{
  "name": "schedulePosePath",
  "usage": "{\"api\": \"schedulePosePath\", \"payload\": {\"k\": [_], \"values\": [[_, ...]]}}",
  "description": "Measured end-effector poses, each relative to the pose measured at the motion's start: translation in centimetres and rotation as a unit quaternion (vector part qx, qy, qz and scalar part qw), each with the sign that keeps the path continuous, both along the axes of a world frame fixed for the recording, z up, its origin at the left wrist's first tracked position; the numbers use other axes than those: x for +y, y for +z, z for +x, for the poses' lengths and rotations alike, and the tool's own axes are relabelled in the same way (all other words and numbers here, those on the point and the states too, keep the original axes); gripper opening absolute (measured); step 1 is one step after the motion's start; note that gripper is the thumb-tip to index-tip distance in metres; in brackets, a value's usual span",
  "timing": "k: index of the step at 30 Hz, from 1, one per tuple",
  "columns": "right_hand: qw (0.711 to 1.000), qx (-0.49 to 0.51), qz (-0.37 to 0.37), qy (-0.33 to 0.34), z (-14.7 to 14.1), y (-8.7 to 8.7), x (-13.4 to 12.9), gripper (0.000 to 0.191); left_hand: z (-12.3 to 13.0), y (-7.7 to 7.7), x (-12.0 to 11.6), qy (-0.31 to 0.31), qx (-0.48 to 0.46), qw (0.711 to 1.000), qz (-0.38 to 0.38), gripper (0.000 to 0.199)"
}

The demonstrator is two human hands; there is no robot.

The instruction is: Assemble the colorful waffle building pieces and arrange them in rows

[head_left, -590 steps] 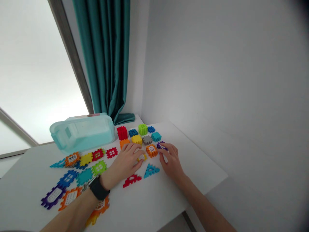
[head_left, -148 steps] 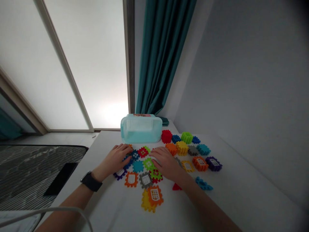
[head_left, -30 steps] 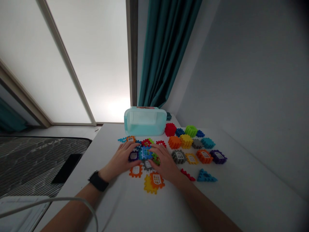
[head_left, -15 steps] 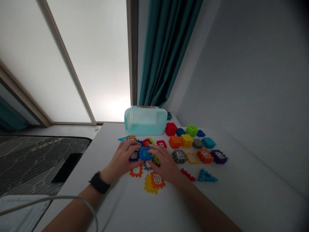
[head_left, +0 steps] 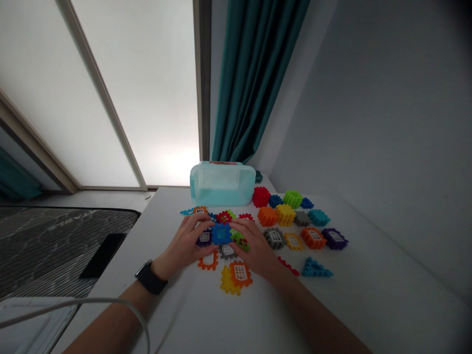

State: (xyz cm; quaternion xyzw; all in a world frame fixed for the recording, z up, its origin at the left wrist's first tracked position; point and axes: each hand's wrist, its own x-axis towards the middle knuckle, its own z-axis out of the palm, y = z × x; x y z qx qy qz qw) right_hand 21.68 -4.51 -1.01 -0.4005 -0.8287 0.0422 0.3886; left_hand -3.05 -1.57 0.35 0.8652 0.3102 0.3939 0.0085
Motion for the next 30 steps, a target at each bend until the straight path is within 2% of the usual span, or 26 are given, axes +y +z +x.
{"api": "schedulePosePath", "payload": {"k": [6,11,18,25,30], "values": [[1.000,0.011,-0.007,0.009,0.09,0.19,0.00,0.035,0.08,-0.14,0.06,-0.007,0.010,1.000,-0.008,0.051],[1.000,0.021,0.006,-0.003,-0.08,0.27,0.02,0.035,0.29,-0.07,0.01,0.017,-0.002,0.999,-0.034,0.055],[0.999,0.040,0.013,-0.030,-0.50,0.27,-0.10,0.033,0.45,-0.42,0.02,0.020,-0.019,0.999,-0.044,0.030],[0.998,0.041,0.013,-0.043,-0.74,-0.11,-0.07,0.029,0.71,-0.65,0.07,0.014,-0.055,0.996,-0.073,0.017],[0.999,0.036,0.007,-0.040,-0.58,-0.41,0.19,0.022,0.83,-0.54,0.13,0.014,-0.074,0.994,-0.081,0.016]]}}
